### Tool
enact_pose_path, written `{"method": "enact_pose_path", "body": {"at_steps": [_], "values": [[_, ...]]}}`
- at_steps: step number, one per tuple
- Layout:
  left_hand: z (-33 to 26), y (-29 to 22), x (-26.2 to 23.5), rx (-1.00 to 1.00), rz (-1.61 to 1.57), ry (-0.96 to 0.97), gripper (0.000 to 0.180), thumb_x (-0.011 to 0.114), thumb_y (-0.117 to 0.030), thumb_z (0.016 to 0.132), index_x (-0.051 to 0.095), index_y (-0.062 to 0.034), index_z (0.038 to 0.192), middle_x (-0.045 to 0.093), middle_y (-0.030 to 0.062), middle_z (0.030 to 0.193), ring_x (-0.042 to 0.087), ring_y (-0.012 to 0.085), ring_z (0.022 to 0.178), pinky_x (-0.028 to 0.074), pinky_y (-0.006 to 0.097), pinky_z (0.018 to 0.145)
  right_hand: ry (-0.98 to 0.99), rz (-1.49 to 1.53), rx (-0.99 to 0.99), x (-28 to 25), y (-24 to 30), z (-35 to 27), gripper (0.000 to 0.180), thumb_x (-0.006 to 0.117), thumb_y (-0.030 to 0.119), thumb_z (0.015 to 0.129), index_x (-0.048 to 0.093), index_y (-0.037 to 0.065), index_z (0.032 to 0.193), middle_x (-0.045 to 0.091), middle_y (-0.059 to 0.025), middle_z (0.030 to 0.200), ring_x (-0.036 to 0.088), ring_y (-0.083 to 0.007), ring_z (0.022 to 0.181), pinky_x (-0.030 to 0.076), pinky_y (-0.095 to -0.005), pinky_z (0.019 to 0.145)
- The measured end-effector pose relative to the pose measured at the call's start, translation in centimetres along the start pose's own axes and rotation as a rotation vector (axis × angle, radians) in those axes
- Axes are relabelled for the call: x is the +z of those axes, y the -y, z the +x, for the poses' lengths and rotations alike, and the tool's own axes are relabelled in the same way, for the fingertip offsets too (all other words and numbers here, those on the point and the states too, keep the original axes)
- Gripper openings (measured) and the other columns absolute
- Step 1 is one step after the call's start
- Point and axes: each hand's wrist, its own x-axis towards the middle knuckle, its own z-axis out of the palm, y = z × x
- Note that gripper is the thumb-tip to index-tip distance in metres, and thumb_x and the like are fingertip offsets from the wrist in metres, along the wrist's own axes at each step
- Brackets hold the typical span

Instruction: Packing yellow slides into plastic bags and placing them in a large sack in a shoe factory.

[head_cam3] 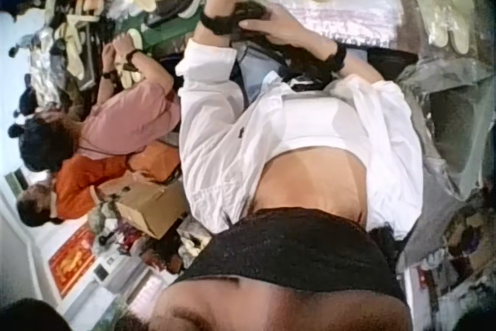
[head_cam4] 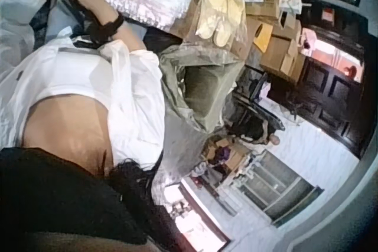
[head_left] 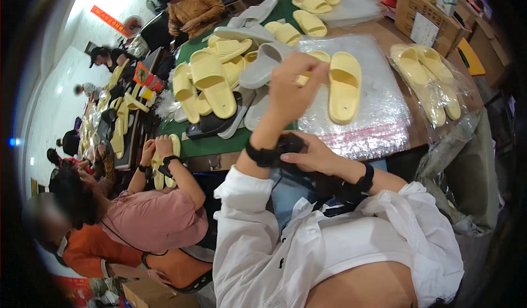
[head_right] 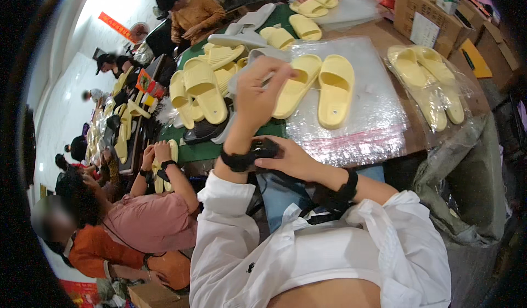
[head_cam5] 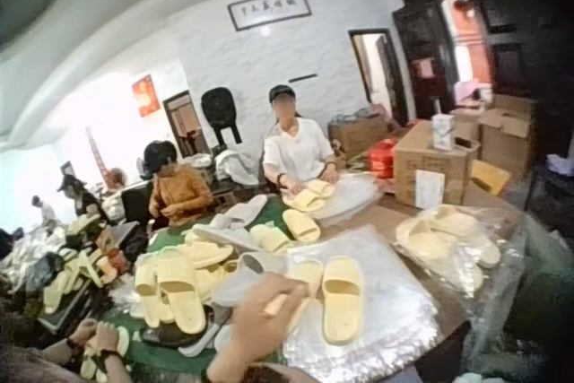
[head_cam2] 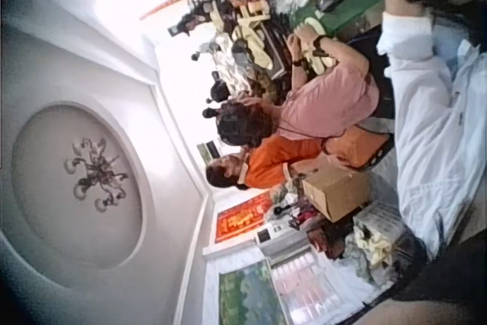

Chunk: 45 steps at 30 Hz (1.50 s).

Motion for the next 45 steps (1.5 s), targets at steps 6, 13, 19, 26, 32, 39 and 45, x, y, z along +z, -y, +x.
{"method": "enact_pose_path", "body": {"at_steps": [6,13,19,26,32,39,45], "values": [[-2.4,1.2,-3.2,-0.367,-0.167,-0.155,0.019,0.053,-0.013,0.089,0.063,0.0015,0.082,0.065,0.0072,0.079,0.059,0.0120,0.072,0.045,0.027,0.068,-0.170,-0.217,-0.630,-3.5,6.8,2.3,0.021,0.056,0.009,0.088,0.057,-0.002,0.106,0.062,-0.0049,0.095,0.059,-0.0112,0.090,0.046,-0.0252,0.080],[-8.0,-0.7,2.7,-0.582,-0.422,0.520,0.038,0.064,-0.015,0.081,0.054,0.0006,0.114,0.062,0.0114,0.101,0.056,0.0168,0.091,0.044,0.030,0.083,-0.130,-0.024,-0.662,-2.1,11.1,2.8,0.018,0.047,0.014,0.093,0.056,0.000,0.100,0.062,-0.0071,0.085,0.057,-0.0122,0.079,0.045,-0.0259,0.077],[-9.1,-2.5,5.5,-0.570,-0.569,0.636,0.058,0.074,-0.023,0.074,0.049,0.0020,0.120,0.057,0.0124,0.113,0.053,0.0211,0.107,0.042,0.031,0.091,-0.298,-0.665,-1.082,-0.4,10.4,3.4,0.013,0.055,0.011,0.087,0.054,0.002,0.096,0.057,-0.0055,0.082,0.056,-0.0143,0.076,0.047,-0.0292,0.071],[-8.6,-2.0,4.4,-0.727,-0.710,0.705,0.037,0.065,-0.008,0.079,0.055,0.0029,0.113,0.059,0.0118,0.109,0.054,0.0175,0.107,0.039,0.033,0.096,0.354,-1.552,-1.831,2.5,8.5,1.5,0.021,0.054,0.017,0.079,0.057,0.002,0.095,0.055,-0.0076,0.081,0.055,-0.0209,0.075,0.045,-0.0343,0.070],[-7.2,-1.9,2.6,-0.723,-1.153,0.642,0.031,0.060,-0.008,0.084,0.057,0.0012,0.113,0.058,0.0075,0.113,0.053,0.0161,0.108,0.042,0.030,0.092,0.807,-1.313,-2.023,5.4,6.8,0.9,0.022,0.054,0.021,0.076,0.056,0.002,0.087,0.051,-0.0045,0.074,0.053,-0.0199,0.072,0.044,-0.0358,0.067],[-6.1,-2.9,4.6,-0.352,-0.966,0.843,0.020,0.060,-0.012,0.087,0.062,-0.0016,0.104,0.060,0.0061,0.098,0.056,0.0126,0.091,0.046,0.028,0.080,0.898,-1.064,-1.759,6.8,6.3,-2.6,0.015,0.054,0.011,0.078,0.061,0.004,0.090,0.062,-0.0125,0.086,0.057,-0.0209,0.071,0.047,-0.0305,0.065],[-8.7,-4.3,3.3,-0.434,-0.962,0.554,0.022,0.067,-0.015,0.082,0.060,-0.0006,0.097,0.063,0.0026,0.090,0.057,0.0090,0.082,0.047,0.025,0.071,0.883,-0.765,-1.587,2.7,5.3,-2.4,0.012,0.059,0.018,0.074,0.059,0.007,0.079,0.063,-0.0103,0.077,0.059,-0.0191,0.066,0.048,-0.0298,0.060]]}}
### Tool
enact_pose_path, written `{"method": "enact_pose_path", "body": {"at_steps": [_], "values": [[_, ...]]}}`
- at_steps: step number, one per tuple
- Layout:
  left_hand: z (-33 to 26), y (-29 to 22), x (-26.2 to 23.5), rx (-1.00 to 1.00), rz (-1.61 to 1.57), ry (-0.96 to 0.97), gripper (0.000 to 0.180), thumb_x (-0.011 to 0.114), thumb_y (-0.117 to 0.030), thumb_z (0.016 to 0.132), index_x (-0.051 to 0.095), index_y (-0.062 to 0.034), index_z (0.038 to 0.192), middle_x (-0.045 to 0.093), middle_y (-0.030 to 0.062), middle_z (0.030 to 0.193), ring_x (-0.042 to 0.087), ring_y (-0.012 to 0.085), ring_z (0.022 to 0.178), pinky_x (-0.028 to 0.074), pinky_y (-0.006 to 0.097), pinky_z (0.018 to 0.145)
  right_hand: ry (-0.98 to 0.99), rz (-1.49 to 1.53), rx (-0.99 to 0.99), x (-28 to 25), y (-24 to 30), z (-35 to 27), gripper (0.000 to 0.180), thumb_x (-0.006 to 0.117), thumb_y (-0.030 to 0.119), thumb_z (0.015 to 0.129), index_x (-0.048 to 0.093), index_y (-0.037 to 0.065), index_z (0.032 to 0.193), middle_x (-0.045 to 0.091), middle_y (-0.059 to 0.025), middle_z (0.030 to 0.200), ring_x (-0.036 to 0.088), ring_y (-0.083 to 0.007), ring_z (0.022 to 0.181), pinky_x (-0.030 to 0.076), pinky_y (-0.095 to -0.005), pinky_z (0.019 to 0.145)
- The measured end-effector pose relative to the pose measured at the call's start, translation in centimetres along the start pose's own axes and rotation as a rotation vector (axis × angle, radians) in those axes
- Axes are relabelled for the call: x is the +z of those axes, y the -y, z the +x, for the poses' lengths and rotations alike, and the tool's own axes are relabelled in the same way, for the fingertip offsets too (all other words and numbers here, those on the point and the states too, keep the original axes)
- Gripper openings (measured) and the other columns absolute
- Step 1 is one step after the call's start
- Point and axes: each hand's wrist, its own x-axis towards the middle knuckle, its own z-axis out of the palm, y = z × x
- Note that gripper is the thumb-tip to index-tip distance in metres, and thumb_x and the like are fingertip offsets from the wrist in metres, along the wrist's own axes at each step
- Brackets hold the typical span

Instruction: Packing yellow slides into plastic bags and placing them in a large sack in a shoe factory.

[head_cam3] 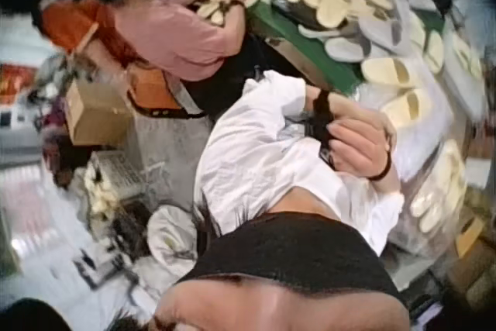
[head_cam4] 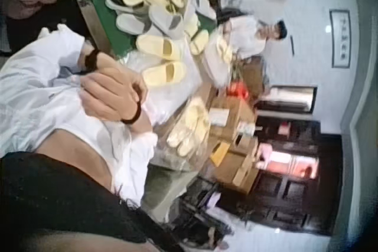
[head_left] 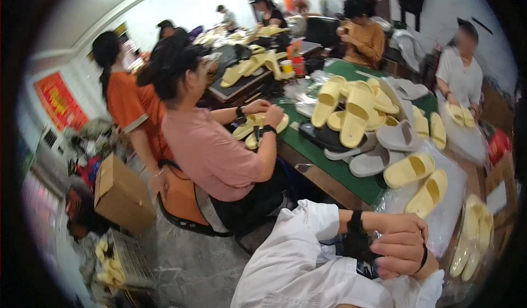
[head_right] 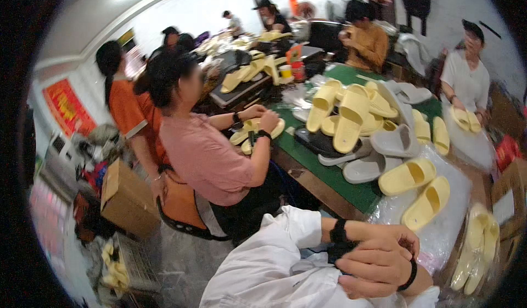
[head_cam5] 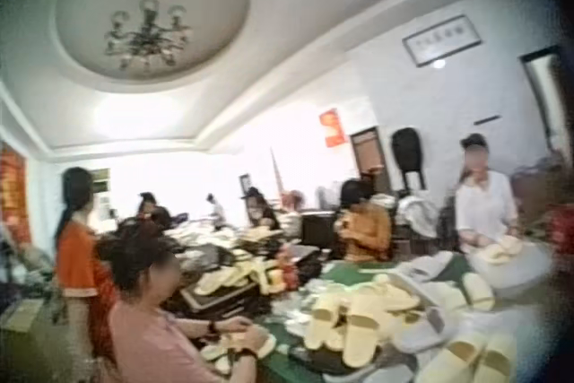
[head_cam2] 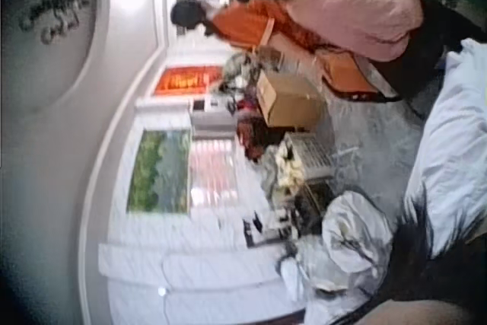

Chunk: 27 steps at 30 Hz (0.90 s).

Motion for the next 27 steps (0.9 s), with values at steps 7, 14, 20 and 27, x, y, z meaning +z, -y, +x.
{"method": "enact_pose_path", "body": {"at_steps": [7,14,20,27], "values": [[0.6,1.5,0.6,0.240,-0.105,-0.108,0.024,0.068,-0.015,0.081,0.059,-0.0004,0.099,0.062,0.0007,0.093,0.055,0.0082,0.086,0.046,0.025,0.074,-0.539,0.222,0.370,0.6,1.0,4.3,0.022,0.053,0.026,0.085,0.045,0.005,0.087,0.049,-0.0096,0.068,0.041,-0.0190,0.058,0.031,-0.0326,0.058],[1.1,2.3,1.6,0.363,-0.196,-0.163,0.033,0.069,-0.013,0.080,0.053,0.0006,0.106,0.059,-0.0004,0.099,0.052,0.0078,0.096,0.043,0.026,0.082,-0.829,0.622,0.653,-3.2,-0.1,4.9,0.014,0.043,0.018,0.092,0.038,0.005,0.088,0.038,-0.0069,0.076,0.033,-0.0146,0.068,0.030,-0.0315,0.072],[0.7,3.3,1.5,0.494,-0.219,-0.300,0.023,0.065,-0.012,0.084,0.044,-0.0038,0.082,0.050,0.0027,0.090,0.046,0.0095,0.085,0.038,0.024,0.075,-1.141,0.662,0.773,-5.2,-1.9,4.1,0.013,0.042,0.015,0.094,0.042,0.002,0.094,0.039,-0.0044,0.075,0.035,-0.0115,0.065,0.034,-0.0268,0.066],[0.9,5.1,1.2,0.525,-0.207,-0.343,0.023,0.066,-0.014,0.084,0.045,-0.0037,0.084,0.052,0.0043,0.092,0.047,0.0106,0.086,0.039,0.025,0.077,-1.075,0.716,0.715,-6.2,-2.4,3.3,0.011,0.042,0.013,0.094,0.042,0.002,0.094,0.038,-0.0036,0.073,0.034,-0.0116,0.063,0.033,-0.0230,0.062]]}}
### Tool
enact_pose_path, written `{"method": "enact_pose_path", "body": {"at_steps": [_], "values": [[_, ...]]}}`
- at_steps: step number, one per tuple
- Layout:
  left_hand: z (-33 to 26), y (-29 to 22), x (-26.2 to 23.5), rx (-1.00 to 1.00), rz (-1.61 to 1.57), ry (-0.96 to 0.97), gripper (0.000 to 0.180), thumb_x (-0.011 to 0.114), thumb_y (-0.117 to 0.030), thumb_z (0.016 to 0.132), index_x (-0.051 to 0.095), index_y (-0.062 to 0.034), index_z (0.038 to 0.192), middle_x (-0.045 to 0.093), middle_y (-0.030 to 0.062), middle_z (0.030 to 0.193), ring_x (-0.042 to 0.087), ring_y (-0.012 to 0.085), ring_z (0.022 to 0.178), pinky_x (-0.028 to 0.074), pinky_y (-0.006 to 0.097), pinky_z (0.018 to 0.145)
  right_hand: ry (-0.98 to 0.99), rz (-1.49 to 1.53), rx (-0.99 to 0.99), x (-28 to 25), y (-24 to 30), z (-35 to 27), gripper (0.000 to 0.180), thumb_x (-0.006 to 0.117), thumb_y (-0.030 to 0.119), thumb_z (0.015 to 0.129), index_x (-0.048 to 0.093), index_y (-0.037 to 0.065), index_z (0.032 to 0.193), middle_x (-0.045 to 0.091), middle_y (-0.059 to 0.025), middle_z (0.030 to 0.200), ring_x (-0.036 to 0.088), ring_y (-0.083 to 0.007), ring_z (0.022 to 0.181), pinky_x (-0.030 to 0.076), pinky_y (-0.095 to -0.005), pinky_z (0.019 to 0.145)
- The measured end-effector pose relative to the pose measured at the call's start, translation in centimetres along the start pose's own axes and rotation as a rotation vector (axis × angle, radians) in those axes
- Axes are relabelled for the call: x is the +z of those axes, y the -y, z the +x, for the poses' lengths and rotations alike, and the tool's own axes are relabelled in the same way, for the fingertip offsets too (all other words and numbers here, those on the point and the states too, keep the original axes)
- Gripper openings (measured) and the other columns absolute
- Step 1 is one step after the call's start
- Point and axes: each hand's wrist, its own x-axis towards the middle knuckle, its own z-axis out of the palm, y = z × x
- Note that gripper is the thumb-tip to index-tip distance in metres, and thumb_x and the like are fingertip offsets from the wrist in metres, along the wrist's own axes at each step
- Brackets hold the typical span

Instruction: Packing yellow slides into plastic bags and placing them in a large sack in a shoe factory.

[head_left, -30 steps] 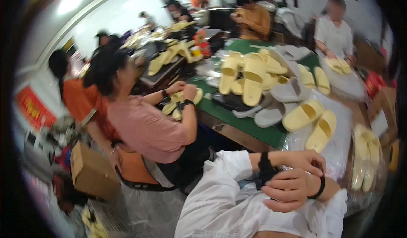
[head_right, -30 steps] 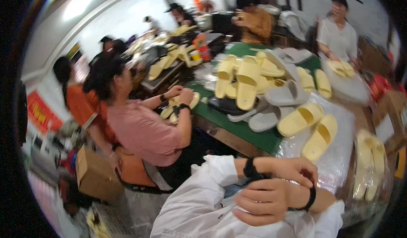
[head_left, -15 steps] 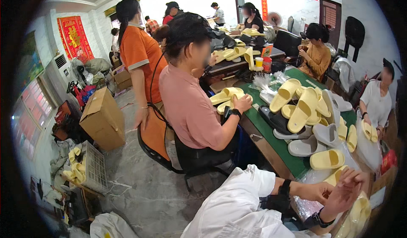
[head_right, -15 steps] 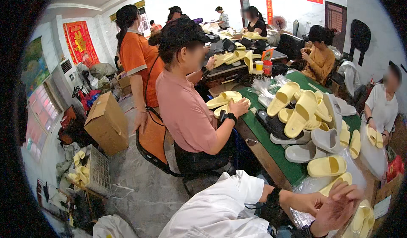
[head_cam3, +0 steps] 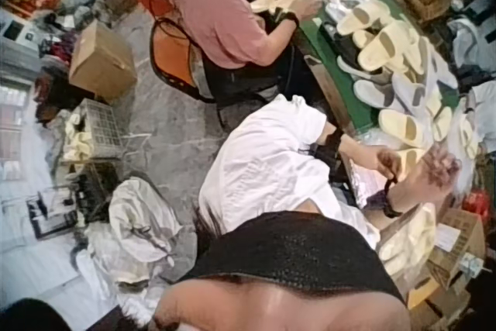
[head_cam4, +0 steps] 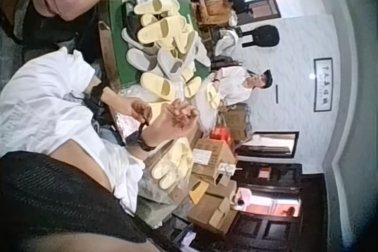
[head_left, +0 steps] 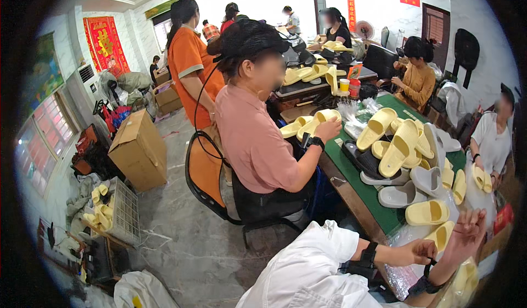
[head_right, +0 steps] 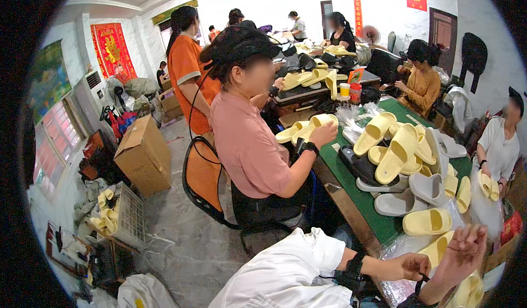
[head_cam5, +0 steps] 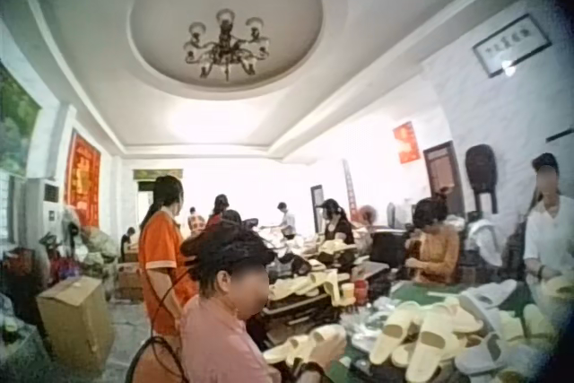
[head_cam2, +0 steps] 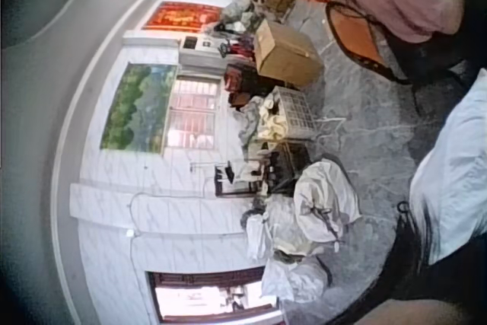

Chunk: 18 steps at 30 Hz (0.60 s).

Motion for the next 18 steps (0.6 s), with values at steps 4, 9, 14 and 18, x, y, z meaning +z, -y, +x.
{"method": "enact_pose_path", "body": {"at_steps": [4,9,14,18], "values": [[-0.2,-0.4,0.2,-0.046,-0.057,-0.020,0.026,0.066,-0.015,0.083,0.043,-0.0036,0.086,0.055,0.0058,0.092,0.049,0.0118,0.085,0.041,0.027,0.077,-0.007,-0.025,-0.023,-0.5,0.8,0.1,0.010,0.042,0.012,0.093,0.042,0.002,0.093,0.037,-0.0036,0.073,0.033,-0.0114,0.063,0.033,-0.0238,0.063],[-0.1,0.5,0.4,-0.008,-0.039,-0.079,0.023,0.062,-0.005,0.083,0.040,-0.0045,0.081,0.054,0.0071,0.091,0.050,0.0136,0.084,0.041,0.027,0.077,0.077,-0.035,-0.006,-1.4,1.2,0.2,0.010,0.044,0.012,0.092,0.042,0.002,0.090,0.036,-0.0037,0.073,0.034,-0.0122,0.066,0.033,-0.0252,0.066],[0.1,1.5,0.7,0.044,0.169,-0.157,0.022,0.060,0.001,0.081,0.039,-0.0038,0.081,0.052,0.0068,0.089,0.048,0.0136,0.084,0.041,0.027,0.075,0.209,-0.131,-0.096,-5.0,3.1,0.9,0.012,0.045,0.014,0.092,0.044,0.001,0.094,0.039,-0.0040,0.078,0.041,-0.0149,0.082,0.034,-0.0306,0.085],[-0.3,1.3,1.2,-0.009,0.099,-0.198,0.021,0.058,0.004,0.080,0.039,-0.0033,0.080,0.050,0.0062,0.087,0.047,0.0128,0.084,0.040,0.024,0.073,0.088,-0.146,-0.119,-6.7,3.3,0.4,0.015,0.046,0.013,0.091,0.047,0.000,0.098,0.044,-0.0051,0.082,0.044,-0.0156,0.085,0.034,-0.0317,0.090]]}}
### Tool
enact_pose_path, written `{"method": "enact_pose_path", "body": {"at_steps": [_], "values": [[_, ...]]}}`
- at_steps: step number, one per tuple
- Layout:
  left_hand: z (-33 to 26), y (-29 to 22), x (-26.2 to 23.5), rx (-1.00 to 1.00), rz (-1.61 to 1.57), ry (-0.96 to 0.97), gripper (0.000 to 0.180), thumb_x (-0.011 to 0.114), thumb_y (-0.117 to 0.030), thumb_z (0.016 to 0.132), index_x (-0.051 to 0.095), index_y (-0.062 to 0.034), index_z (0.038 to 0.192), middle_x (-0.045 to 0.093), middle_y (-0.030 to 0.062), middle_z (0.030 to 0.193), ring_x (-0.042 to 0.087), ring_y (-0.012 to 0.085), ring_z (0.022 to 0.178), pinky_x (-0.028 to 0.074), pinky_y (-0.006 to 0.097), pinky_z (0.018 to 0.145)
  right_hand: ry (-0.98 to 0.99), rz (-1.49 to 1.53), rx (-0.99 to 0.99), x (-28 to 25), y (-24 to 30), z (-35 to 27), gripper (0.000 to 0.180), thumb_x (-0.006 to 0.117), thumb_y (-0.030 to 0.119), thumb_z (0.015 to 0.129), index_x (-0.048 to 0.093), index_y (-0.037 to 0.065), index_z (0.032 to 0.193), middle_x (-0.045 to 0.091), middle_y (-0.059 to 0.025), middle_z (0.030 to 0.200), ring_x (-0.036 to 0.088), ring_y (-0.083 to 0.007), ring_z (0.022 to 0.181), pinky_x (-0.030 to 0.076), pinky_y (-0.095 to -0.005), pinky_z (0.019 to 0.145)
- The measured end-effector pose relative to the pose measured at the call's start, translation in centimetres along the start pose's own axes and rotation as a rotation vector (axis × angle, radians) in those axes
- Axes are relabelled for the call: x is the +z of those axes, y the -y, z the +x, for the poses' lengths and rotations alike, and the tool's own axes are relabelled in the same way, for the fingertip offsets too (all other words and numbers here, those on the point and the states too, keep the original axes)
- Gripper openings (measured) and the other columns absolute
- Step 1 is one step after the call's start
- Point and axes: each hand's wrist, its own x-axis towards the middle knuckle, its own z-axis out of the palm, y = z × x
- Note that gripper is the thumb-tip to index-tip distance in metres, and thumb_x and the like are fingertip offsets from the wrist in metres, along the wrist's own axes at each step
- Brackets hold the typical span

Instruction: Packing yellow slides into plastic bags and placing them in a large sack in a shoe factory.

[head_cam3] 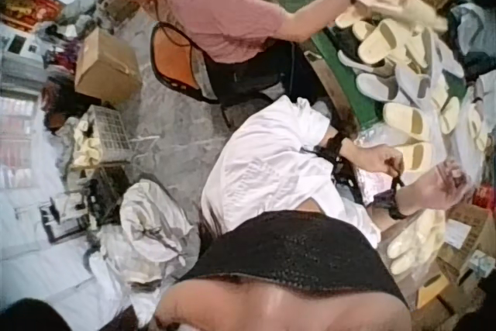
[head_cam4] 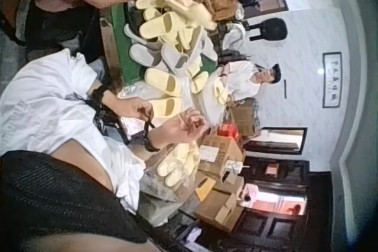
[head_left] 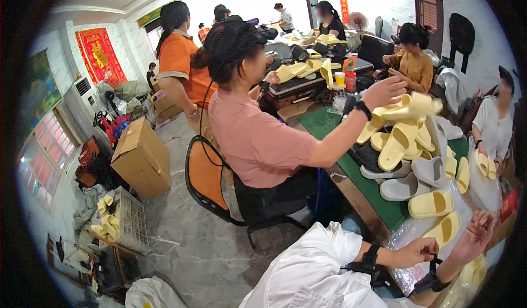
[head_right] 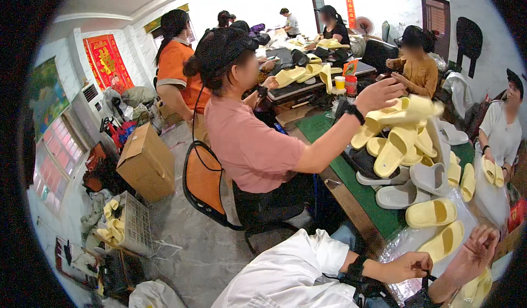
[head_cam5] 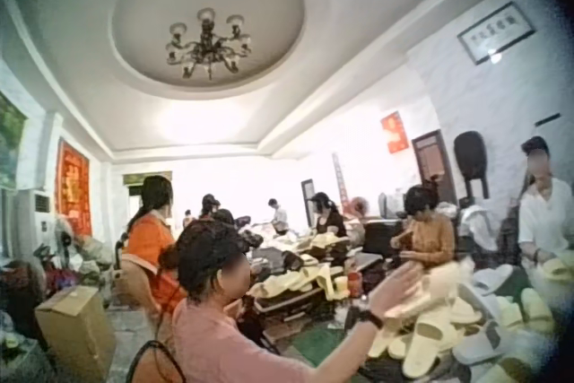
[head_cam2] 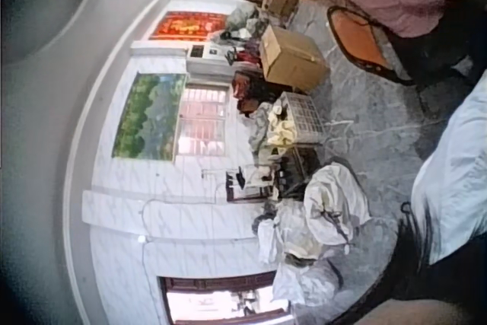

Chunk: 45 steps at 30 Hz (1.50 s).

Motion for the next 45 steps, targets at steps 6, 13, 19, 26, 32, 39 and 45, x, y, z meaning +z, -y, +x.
{"method": "enact_pose_path", "body": {"at_steps": [6,13,19,26,32,39,45], "values": [[-0.5,-0.1,-0.1,-0.126,0.018,0.073,0.021,0.061,0.003,0.078,0.042,-0.0039,0.084,0.051,0.0042,0.084,0.049,0.0109,0.078,0.044,0.025,0.069,-0.076,0.113,0.085,2.4,-0.9,-0.7,0.016,0.048,0.012,0.091,0.051,0.000,0.100,0.047,-0.0060,0.083,0.046,-0.0167,0.083,0.035,-0.0314,0.090],[-0.9,1.7,0.5,-0.298,-0.162,0.124,0.019,0.065,0.001,0.077,0.053,-0.0024,0.091,0.056,0.0024,0.086,0.054,0.0089,0.081,0.045,0.024,0.066,-0.129,-0.054,0.041,3.9,-2.1,-1.0,0.011,0.045,0.013,0.093,0.044,0.003,0.093,0.039,-0.0031,0.073,0.037,-0.0138,0.071,0.032,-0.0268,0.074],[-1.6,1.1,0.9,0.231,0.461,-0.052,0.018,0.063,0.004,0.074,0.049,-0.0011,0.084,0.056,0.0097,0.085,0.057,0.0225,0.083,0.045,0.032,0.071,-0.101,-0.019,0.110,1.9,-1.7,-0.3,0.012,0.044,0.015,0.094,0.044,0.003,0.091,0.038,-0.0023,0.073,0.035,-0.0133,0.068,0.032,-0.0268,0.070],[-2.2,0.7,0.2,0.242,0.451,0.020,0.016,0.060,0.003,0.079,0.045,-0.0010,0.084,0.058,0.0124,0.090,0.059,0.0281,0.086,0.047,0.035,0.074,-0.083,0.034,0.181,-1.1,-1.6,0.0,0.021,0.048,0.017,0.093,0.051,-0.001,0.103,0.048,-0.0047,0.086,0.045,-0.0142,0.079,0.038,-0.0278,0.084],[-2.7,-0.3,-0.2,0.207,0.513,0.132,0.015,0.059,0.003,0.081,0.045,0.0003,0.086,0.060,0.0151,0.099,0.060,0.0289,0.094,0.048,0.034,0.077,-0.212,-0.061,0.027,-0.3,-1.0,0.4,0.019,0.048,0.017,0.093,0.050,0.000,0.099,0.044,-0.0038,0.082,0.039,-0.0136,0.073,0.035,-0.0287,0.073],[-3.1,-0.1,-0.6,0.261,0.413,0.216,0.016,0.058,0.001,0.083,0.042,0.0000,0.087,0.058,0.0195,0.111,0.059,0.0310,0.101,0.048,0.035,0.081,-0.071,-0.184,0.042,-0.8,-0.6,0.1,0.016,0.045,0.018,0.094,0.049,0.002,0.094,0.042,-0.0030,0.081,0.038,-0.0135,0.073,0.034,-0.0271,0.076],[-3.7,-0.2,-0.5,0.269,0.464,0.214,0.018,0.058,0.003,0.081,0.042,-0.0014,0.085,0.056,0.0171,0.101,0.057,0.0310,0.093,0.046,0.036,0.078,-0.194,-0.148,-0.053,-1.6,-0.1,0.0,0.016,0.043,0.017,0.095,0.049,0.002,0.097,0.042,-0.0026,0.080,0.040,-0.0128,0.076,0.035,-0.0279,0.081]]}}
